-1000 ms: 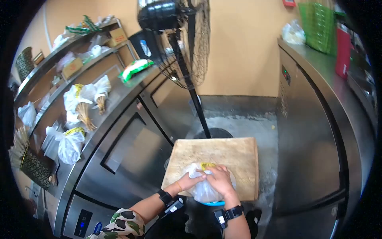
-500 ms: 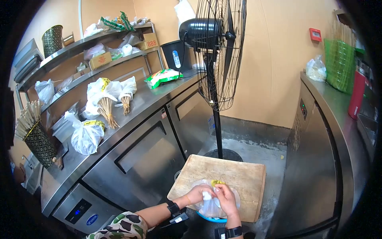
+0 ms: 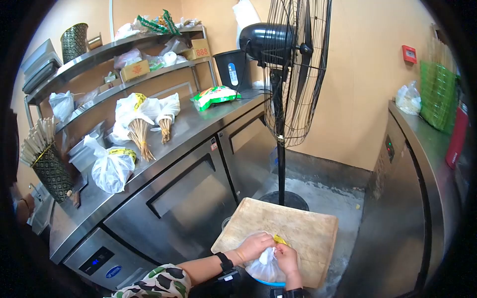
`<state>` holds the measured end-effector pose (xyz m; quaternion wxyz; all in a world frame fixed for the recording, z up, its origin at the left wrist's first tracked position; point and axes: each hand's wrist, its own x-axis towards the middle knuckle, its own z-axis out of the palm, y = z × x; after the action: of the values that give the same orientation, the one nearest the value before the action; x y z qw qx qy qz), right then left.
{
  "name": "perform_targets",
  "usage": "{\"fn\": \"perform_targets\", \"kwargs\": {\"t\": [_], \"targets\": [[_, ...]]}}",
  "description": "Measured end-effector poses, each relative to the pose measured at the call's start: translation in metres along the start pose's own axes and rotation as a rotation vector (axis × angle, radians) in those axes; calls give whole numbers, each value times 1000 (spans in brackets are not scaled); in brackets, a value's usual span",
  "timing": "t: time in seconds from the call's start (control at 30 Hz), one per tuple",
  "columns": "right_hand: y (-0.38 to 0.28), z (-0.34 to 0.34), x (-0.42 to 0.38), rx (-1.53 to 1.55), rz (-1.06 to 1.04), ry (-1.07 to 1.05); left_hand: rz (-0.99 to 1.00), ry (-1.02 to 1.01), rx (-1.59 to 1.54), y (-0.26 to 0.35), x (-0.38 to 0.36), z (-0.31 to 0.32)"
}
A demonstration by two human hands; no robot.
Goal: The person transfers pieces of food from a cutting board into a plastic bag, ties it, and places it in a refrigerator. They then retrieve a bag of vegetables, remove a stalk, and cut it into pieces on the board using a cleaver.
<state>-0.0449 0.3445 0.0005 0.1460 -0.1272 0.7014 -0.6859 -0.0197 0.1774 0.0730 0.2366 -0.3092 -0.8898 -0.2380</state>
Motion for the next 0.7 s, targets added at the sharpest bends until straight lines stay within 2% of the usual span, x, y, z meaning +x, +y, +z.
{"fn": "perform_targets", "kwargs": {"t": [0.1, 0.13, 0.23, 0.33, 0.43, 0.53, 0.63, 0.67, 0.7], "targets": [[-11, 2, -9, -541, -337, 204, -85, -80, -85, 10, -11, -9], [-20, 2, -13, -549, -266, 250, -72, -159, -142, 12, -20, -7], [-8, -7, -10, -758, -322, 374, -184, -193, -255, 32, -41, -7], [-6, -38, -6, -464, -283, 428, -135, -221, -175, 36, -53, -10], [-13, -37, -18, -51, -49, 207, -205, -12, 72, 50, -39, -8], [-40, -31, -44, -564, -196, 304, -262, -338, 178, 39, -36, 9], [-53, -41, -56, -633, -244, 270, -272, -458, -95, 18, -30, 13], [-49, -47, -56, -613, -255, 292, -194, -427, -131, 7, -33, 13], [-41, -56, -57, -589, -267, 315, -303, -452, -313, 2, -32, 1]]}}
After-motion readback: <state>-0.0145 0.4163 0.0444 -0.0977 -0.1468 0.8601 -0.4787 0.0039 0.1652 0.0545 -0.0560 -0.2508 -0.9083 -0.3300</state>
